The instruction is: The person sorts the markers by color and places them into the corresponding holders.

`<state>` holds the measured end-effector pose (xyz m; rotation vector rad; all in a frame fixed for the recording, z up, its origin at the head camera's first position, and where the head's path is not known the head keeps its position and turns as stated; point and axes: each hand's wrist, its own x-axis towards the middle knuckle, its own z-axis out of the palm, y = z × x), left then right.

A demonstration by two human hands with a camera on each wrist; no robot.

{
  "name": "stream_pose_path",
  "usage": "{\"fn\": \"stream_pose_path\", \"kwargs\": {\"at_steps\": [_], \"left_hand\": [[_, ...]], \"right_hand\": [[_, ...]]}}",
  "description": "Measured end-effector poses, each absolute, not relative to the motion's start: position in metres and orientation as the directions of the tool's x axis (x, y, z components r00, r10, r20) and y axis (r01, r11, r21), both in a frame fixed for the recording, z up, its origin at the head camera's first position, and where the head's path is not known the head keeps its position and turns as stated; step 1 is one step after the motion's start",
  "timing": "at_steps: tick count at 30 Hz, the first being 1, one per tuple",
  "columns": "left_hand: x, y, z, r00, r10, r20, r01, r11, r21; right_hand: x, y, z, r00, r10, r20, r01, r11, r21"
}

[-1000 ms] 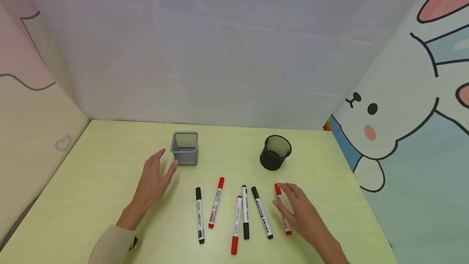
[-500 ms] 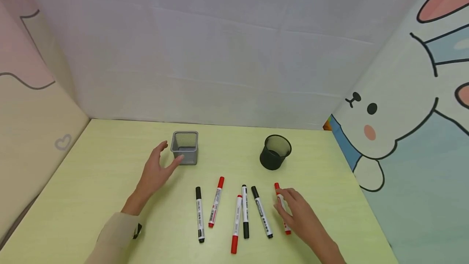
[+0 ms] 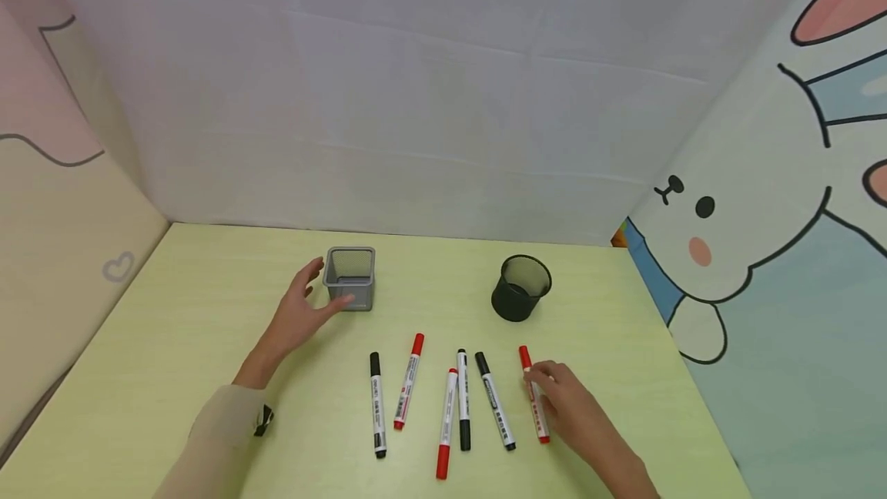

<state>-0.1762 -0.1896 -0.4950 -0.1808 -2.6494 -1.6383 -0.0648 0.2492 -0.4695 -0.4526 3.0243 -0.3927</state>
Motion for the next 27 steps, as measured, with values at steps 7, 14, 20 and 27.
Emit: {"fn": "stream_pose_path", "kwargs": {"at_steps": [7, 14, 20, 27], "left_hand": [[-0.187, -0.190, -0.504, -0.989, 0.135, 0.065, 0.116, 0.411, 0.904], [-0.196, -0.191, -0.504, -0.983, 0.180, 0.047, 0.110, 0.359, 0.927], [-0.205, -0.191, -0.506, -0.979, 0.203, 0.033, 0.097, 0.313, 0.945], [-0.211, -0.194, -0.510, -0.975, 0.221, 0.038, 0.100, 0.275, 0.956]], "right_hand": [[-0.065, 0.257, -0.475, -0.914, -0.405, 0.015, -0.396, 0.884, -0.249], [-0.069, 0.261, -0.477, -0.877, -0.481, 0.000, -0.465, 0.848, -0.255], [-0.072, 0.260, -0.477, -0.863, -0.504, -0.028, -0.480, 0.837, -0.261], [-0.075, 0.259, -0.475, -0.842, -0.537, -0.046, -0.513, 0.825, -0.237]]}}
